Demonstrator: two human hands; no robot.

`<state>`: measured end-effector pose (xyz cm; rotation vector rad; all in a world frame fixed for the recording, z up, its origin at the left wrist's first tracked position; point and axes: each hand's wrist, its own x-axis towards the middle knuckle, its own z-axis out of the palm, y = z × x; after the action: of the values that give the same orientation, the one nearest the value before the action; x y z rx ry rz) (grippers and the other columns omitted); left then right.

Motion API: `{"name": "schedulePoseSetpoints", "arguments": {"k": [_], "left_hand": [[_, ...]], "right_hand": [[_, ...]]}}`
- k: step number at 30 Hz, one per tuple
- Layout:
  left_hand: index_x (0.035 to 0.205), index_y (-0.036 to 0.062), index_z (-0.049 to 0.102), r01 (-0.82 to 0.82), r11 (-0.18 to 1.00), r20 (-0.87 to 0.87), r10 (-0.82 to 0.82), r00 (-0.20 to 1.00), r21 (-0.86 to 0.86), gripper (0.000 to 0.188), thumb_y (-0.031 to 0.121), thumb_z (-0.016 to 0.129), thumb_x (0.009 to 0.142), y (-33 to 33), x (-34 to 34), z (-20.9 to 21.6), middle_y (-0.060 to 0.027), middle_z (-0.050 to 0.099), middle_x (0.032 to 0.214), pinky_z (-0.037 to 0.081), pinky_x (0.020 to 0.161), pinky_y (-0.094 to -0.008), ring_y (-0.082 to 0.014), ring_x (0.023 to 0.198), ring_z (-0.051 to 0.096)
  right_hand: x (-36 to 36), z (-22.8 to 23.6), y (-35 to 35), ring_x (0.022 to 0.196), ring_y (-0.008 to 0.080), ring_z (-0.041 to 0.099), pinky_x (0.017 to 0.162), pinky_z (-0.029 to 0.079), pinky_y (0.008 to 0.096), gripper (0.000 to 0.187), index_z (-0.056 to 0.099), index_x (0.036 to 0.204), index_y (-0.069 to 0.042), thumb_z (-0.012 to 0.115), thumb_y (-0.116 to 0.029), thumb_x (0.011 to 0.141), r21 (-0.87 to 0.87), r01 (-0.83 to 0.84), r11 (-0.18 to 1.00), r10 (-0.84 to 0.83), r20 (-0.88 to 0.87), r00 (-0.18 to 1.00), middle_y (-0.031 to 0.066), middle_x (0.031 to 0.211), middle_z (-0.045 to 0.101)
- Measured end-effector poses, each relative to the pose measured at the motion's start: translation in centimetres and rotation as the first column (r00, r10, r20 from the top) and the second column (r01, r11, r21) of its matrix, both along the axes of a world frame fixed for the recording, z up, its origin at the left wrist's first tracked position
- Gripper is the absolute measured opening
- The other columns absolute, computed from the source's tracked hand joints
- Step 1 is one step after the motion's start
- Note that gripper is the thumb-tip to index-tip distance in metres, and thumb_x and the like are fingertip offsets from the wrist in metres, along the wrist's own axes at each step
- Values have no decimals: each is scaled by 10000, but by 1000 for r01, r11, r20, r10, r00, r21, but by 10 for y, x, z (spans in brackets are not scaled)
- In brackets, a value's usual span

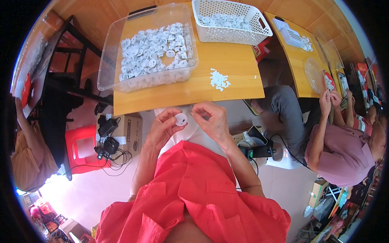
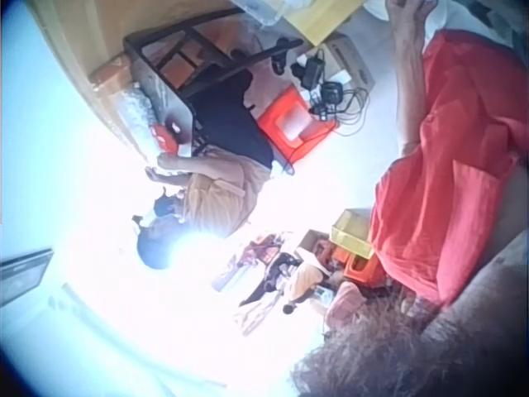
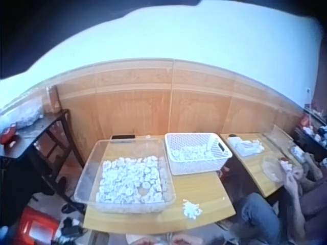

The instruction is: The person assembles plastic components by picking up round plastic bases from a container and inserting small plastic pins into the bases by hand.

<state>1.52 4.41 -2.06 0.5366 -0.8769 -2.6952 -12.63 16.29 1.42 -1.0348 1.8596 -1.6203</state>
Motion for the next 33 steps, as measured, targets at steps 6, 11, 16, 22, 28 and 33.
{"name": "schedulePoseSetpoints", "arguments": {"k": [6, 11, 16, 22, 28, 33], "left_hand": [[1056, 8, 553, -16, 1000, 6, 16, 1000, 12, 254, 79, 611, 820, 1, -1, 0, -105, 620, 946, 556, 744, -295, -230, 864, 634], [1056, 9, 557, -37, 999, 34, 37, 999, -20, 243, 70, 601, 826, 2, -3, 2, -93, 617, 955, 557, 743, -293, -221, 857, 635], [1039, 22, 583, -94, 992, 40, 98, 994, -90, 229, 60, 619, 817, 6, -6, 6, -52, 619, 934, 537, 734, -246, -131, 829, 611], [1022, 19, 599, -85, 986, 89, 99, 991, -144, 227, 68, 639, 804, 7, -4, 7, -44, 616, 904, 518, 696, -233, -110, 784, 600], [999, 14, 611, -83, 969, 134, 116, 984, -232, 210, 66, 641, 798, 9, -4, 6, -41, 627, 839, 485, 655, -222, -104, 751, 595], [985, 9, 617, -80, 949, 143, 128, 981, -305, 215, 58, 659, 780, 9, -5, 5, -41, 629, 836, 466, 638, -221, -98, 737, 584]], "right_hand": [[0, 9, 2, 720, 115, 577, 648, 465, 226, 120, 650, 848, 17, 618, 56, 738, 0, -34, 999, 34, -19, 999, 68, 776, 614], [1, 19, 4, 703, 156, 574, 618, 445, 239, 146, 659, 890, 11, 591, 43, 765, 49, -91, 995, 99, -185, 978, 91, 766, 602], [13, 24, 3, 659, 166, 577, 596, 451, 248, 131, 632, 877, 14, 614, 38, 749, 46, -73, 996, 82, -213, 974, 95, 752, 595], [17, 20, -1, 615, 171, 574, 562, 452, 258, 103, 582, 806, 12, 633, 43, 722, 30, -71, 997, 75, -213, 974, 88, 725, 587], [20, 17, -4, 605, 191, 576, 535, 452, 273, 93, 573, 784, 4, 617, 54, 719, 48, -93, 995, 102, -261, 960, 92, 693, 565], [21, 14, -4, 612, 221, 588, 528, 460, 288, 90, 560, 767, 2, 600, 63, 714, 81, -68, 994, 94, -376, 922, 106, 699, 562]]}}
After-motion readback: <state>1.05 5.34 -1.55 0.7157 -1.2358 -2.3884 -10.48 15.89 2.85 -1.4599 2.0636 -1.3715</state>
